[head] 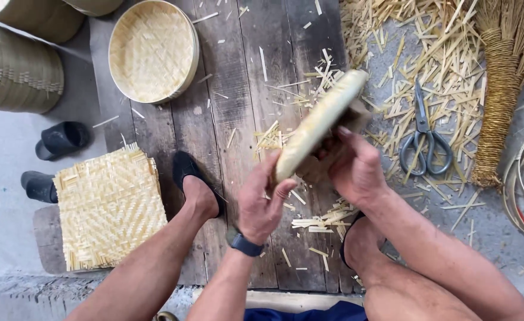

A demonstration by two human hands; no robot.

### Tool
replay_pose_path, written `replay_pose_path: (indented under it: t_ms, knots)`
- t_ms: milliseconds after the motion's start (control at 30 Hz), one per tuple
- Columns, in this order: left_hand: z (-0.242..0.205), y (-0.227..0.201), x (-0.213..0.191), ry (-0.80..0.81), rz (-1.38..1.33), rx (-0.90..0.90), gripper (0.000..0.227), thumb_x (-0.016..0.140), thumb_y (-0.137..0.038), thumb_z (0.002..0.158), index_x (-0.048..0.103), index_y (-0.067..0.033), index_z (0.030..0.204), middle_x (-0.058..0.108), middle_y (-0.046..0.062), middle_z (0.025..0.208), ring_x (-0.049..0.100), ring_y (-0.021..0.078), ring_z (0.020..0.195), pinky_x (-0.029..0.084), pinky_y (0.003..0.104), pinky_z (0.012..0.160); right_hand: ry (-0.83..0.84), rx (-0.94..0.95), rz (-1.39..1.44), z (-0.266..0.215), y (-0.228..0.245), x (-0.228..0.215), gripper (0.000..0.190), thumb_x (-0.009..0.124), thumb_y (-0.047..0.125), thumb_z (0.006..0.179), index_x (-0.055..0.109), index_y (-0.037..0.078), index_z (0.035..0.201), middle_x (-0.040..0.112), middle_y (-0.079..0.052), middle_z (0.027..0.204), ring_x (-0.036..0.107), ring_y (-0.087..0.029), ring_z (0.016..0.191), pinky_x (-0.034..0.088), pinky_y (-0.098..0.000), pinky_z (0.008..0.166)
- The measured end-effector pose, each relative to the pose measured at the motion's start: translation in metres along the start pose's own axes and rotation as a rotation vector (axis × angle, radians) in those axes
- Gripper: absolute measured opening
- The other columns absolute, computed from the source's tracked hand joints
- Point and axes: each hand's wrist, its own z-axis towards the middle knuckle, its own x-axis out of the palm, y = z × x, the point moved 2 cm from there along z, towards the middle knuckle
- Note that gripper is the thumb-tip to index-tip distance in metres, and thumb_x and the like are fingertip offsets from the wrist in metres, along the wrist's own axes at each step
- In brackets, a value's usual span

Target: The recorder is assembling round bamboo trays by placing a woven mat over a wooden mold, securing it with a bamboo ring, and trimming the excess bamboo with scissors.

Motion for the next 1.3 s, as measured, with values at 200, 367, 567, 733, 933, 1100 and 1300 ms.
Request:
replay_pose_path:
  t_ms: [200,367,567,733,933,1100,1300]
  knots:
    - [0.016,0.059,0.0,-0.233,-0.026,0.019,0.054,0.052,-0.046,0.111,0.059,-0.0029,0.143,0.07,0.016,0.128,0.067,0.0248,0.117,0.056,0.038,0.099,-0.045,0.082,0.024,-0.056,0.021,-0.093,0.091,0.07,0.055,0.079,0.044,0.004,0.15,0.056,-0.013,0.144,0.054,-0.03,0.132,0.045,-0.0466,0.113]
    - [0.069,0.178,-0.048,-0.318,0.066,-0.624,0.065,0.039,-0.054,0.11,0.077,-0.0017,0.121,0.072,0.014,0.088,0.061,0.0208,0.077,0.051,0.039,0.071,-0.022,0.075,0.079,-0.104,0.016,-0.13,0.102,0.07,0.065,0.078,0.038,0.008,0.157,0.052,-0.013,0.151,0.051,-0.031,0.136,0.045,-0.0472,0.113]
    - [0.112,0.282,-0.029,-0.364,-0.232,-0.759,0.062,0.058,-0.056,0.097,0.072,-0.0014,0.122,0.074,0.013,0.113,0.065,0.0224,0.097,0.055,0.041,0.089,-0.153,0.054,0.121,-0.111,0.003,-0.157,0.096,0.065,0.064,0.084,0.038,0.008,0.158,0.051,-0.013,0.151,0.051,-0.03,0.136,0.046,-0.0466,0.111]
    - [0.125,0.105,0.093,0.533,0.746,-0.387,0.047,0.055,-0.052,0.099,0.07,-0.0098,0.113,0.045,0.015,0.158,0.036,0.0314,0.149,0.015,0.054,0.128,-0.229,0.127,0.12,-0.104,-0.027,-0.173,0.091,0.061,0.063,0.089,0.038,0.008,0.158,0.051,-0.012,0.152,0.05,-0.029,0.135,0.046,-0.0462,0.111]
    - [0.051,0.169,0.16,0.213,0.67,0.095,0.048,0.057,-0.019,0.095,0.059,0.0009,0.138,0.056,0.022,0.149,0.049,0.037,0.142,0.035,0.052,0.121,-0.278,0.201,0.091,-0.072,-0.046,-0.191,0.085,0.056,0.061,0.095,0.038,0.008,0.158,0.051,-0.012,0.152,0.05,-0.028,0.135,0.046,-0.0456,0.109]
    - [0.056,0.172,0.072,0.202,0.585,0.363,0.041,0.056,-0.003,0.101,0.058,0.0007,0.141,0.064,0.021,0.138,0.061,0.0344,0.129,0.047,0.047,0.113,-0.291,0.257,0.093,-0.043,-0.079,-0.183,0.08,0.052,0.06,0.099,0.037,0.008,0.159,0.05,-0.011,0.152,0.049,-0.027,0.135,0.046,-0.0451,0.108]
    - [0.122,0.184,-0.068,0.204,0.904,0.662,0.04,0.056,0.009,0.089,0.064,-0.003,0.125,0.07,0.018,0.122,0.066,0.031,0.116,0.047,0.05,0.112,-0.373,0.203,-0.025,-0.046,-0.055,-0.11,0.068,0.038,0.051,0.104,0.04,0.005,0.154,0.051,-0.013,0.15,0.048,-0.029,0.136,0.041,-0.046,0.111]
